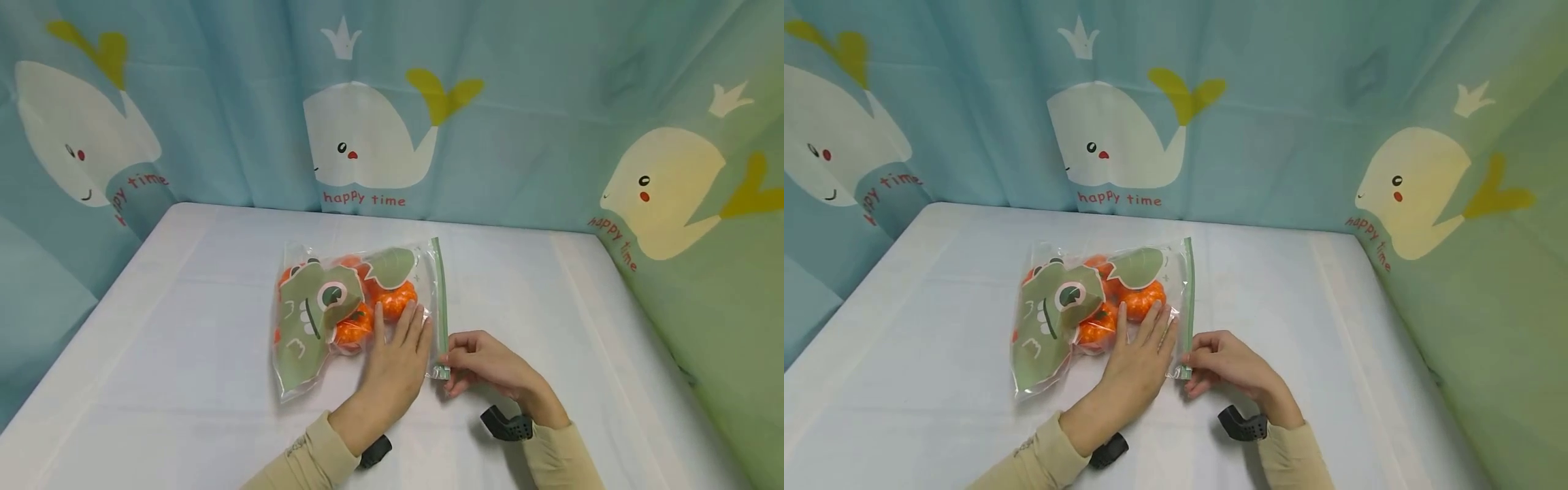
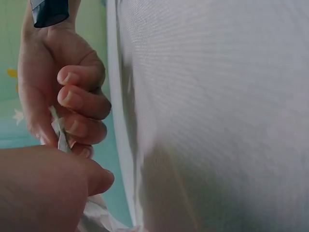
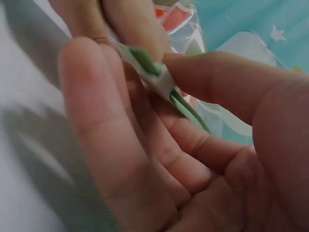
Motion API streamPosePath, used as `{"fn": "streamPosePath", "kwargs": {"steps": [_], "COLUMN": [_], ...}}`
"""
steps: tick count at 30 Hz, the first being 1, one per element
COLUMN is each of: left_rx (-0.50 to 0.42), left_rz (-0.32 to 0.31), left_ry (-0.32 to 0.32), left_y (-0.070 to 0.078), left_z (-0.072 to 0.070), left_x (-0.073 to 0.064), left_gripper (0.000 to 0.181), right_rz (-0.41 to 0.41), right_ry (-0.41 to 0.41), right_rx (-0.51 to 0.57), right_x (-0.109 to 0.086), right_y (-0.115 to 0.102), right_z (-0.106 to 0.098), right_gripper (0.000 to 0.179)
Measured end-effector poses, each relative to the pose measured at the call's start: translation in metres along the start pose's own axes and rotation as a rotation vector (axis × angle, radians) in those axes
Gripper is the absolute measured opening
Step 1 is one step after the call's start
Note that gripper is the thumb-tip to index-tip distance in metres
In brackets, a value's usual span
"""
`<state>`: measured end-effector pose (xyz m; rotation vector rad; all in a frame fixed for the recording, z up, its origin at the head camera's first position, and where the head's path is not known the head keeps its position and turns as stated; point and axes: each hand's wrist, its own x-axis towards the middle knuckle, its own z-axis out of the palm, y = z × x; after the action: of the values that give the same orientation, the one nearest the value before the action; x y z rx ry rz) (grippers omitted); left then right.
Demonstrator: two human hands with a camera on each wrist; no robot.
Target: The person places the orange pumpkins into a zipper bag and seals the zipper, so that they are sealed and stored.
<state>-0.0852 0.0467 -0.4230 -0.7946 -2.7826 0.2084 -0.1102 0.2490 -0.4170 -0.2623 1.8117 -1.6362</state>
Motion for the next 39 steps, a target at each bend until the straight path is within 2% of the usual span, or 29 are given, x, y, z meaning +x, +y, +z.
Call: {"fn": "streamPosePath", "kwargs": {"steps": [6, 12, 23, 34, 39], "left_rx": [-0.036, -0.047, -0.066, -0.084, -0.086], "left_rz": [-0.001, 0.008, 0.000, -0.016, -0.013], "left_ry": [0.048, 0.073, 0.004, 0.015, 0.010], "left_y": [0.002, 0.002, 0.004, 0.004, 0.005], "left_z": [-0.002, -0.003, -0.004, -0.006, -0.006], "left_x": [-0.001, -0.002, -0.001, -0.001, -0.001], "left_gripper": [0.057, 0.058, 0.062, 0.073, 0.070], "right_rz": [0.028, 0.007, 0.007, 0.027, 0.040], "right_ry": [-0.072, -0.054, 0.041, 0.014, -0.015], "right_rx": [0.007, 0.006, -0.030, -0.081, -0.098], "right_x": [-0.002, -0.008, -0.012, -0.010, -0.009], "right_y": [0.000, -0.001, -0.011, -0.014, -0.013], "right_z": [-0.003, -0.010, -0.007, -0.001, -0.001], "right_gripper": [0.017, 0.016, 0.026, 0.022, 0.024]}}
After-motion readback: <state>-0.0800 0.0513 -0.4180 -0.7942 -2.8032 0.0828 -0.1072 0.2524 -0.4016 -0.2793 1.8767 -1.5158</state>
